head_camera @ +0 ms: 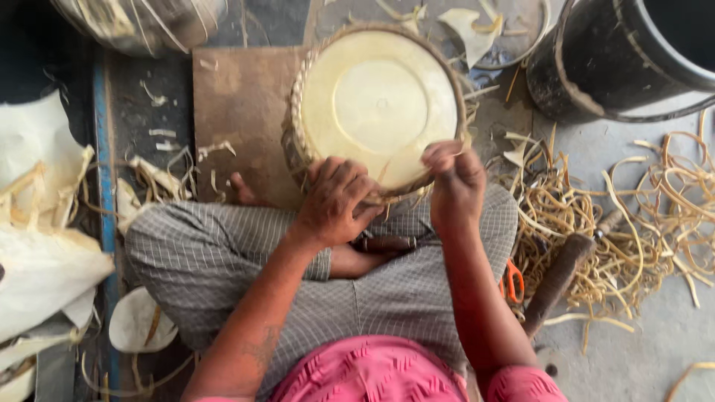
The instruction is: The person weaves strips of material around the rim of a drum using a hand tool.
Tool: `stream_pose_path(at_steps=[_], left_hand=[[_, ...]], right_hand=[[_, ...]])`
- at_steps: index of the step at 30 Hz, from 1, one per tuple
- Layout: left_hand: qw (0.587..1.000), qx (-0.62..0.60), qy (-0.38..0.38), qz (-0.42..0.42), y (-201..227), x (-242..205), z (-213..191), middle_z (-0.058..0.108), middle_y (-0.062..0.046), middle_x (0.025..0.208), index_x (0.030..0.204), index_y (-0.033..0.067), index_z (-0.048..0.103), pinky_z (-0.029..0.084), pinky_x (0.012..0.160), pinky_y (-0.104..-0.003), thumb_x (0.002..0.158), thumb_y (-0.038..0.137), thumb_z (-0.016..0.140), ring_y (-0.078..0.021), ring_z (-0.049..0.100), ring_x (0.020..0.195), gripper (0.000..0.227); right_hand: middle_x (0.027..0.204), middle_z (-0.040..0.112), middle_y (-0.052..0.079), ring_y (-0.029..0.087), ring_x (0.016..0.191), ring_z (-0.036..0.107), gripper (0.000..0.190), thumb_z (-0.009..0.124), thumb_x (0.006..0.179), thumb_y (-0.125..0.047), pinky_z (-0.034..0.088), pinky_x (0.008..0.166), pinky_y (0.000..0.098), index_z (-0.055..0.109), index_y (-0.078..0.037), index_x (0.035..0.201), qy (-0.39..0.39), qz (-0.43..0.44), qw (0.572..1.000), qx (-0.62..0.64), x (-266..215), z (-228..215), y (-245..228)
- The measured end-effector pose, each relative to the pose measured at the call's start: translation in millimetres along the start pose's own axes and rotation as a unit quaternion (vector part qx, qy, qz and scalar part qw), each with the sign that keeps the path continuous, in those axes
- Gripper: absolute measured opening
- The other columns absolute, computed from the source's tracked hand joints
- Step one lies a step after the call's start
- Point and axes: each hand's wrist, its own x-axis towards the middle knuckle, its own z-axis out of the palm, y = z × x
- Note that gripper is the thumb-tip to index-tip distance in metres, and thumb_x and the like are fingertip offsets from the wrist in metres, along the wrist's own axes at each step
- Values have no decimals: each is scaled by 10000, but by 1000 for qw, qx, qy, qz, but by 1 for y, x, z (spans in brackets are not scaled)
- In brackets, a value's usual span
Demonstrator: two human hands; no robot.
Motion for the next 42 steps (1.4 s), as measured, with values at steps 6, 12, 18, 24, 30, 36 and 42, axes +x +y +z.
stream_pose_path(at_steps=[6, 12, 18, 24, 30, 36, 42], left_hand=[[999, 17, 41, 11, 1, -2, 9, 557, -24, 1032, 1034, 186, 632, 352, 972, -469, 870, 325, 809, -260, 543, 1041, 278], [996, 65, 60, 15, -8, -15, 36, 575, -65, 1022, 1023, 157, 622, 413, 950, -499, 765, 217, 793, -293, 554, 1059, 315], [991, 27, 133, 13, 2, -23, 56, 573, 31, 1026, 1031, 192, 598, 350, 864, -473, 873, 342, 841, -184, 530, 984, 326], [992, 38, 113, -48, 22, -27, 46, 573, -25, 1077, 1047, 162, 582, 352, 924, -481, 822, 306, 824, -256, 541, 1042, 361], [991, 70, 105, -52, 22, -31, 39, 573, -27, 1050, 1012, 169, 587, 340, 902, -469, 831, 262, 816, -262, 547, 1044, 307], [993, 66, 101, -12, 30, -20, 3, 597, -17, 1150, 1081, 190, 626, 334, 968, -474, 824, 273, 833, -255, 531, 1100, 340], [965, 65, 250, -38, 49, -41, -130, 634, -20, 1110, 1061, 166, 656, 359, 984, -455, 851, 224, 817, -247, 568, 1082, 271]], right_hand=[[1257, 685, 76, 280, 1216, 566, 498, 731, 865, -521, 455, 1051, 443, 709, -93, 1119, -269, -97, 841, -459, 6, 5, -54], [1371, 607, 126, 348, 1324, 486, 747, 724, 728, -622, 359, 1137, 495, 676, -106, 1265, -354, -131, 823, -425, 10, 18, -76], [1196, 718, 26, 220, 1158, 588, 170, 768, 930, -224, 477, 991, 342, 773, -127, 1070, -235, -215, 829, -460, -12, 28, -53], [1070, 731, 47, 246, 1071, 642, 137, 703, 846, -151, 491, 921, 343, 742, -85, 959, -134, -210, 851, -463, -14, 31, -25], [955, 721, 76, 243, 936, 662, 213, 619, 1006, -228, 511, 850, 388, 689, -62, 894, -69, -177, 855, -483, -8, 42, -24], [757, 665, 17, 121, 623, 562, 478, 409, 1171, -321, 467, 626, 322, 589, -142, 766, 90, -35, 977, -191, -2, -36, -8], [877, 699, 100, 266, 799, 671, 172, 736, 874, -263, 544, 701, 429, 751, -101, 932, -180, 102, 797, -567, -95, -34, -6]])
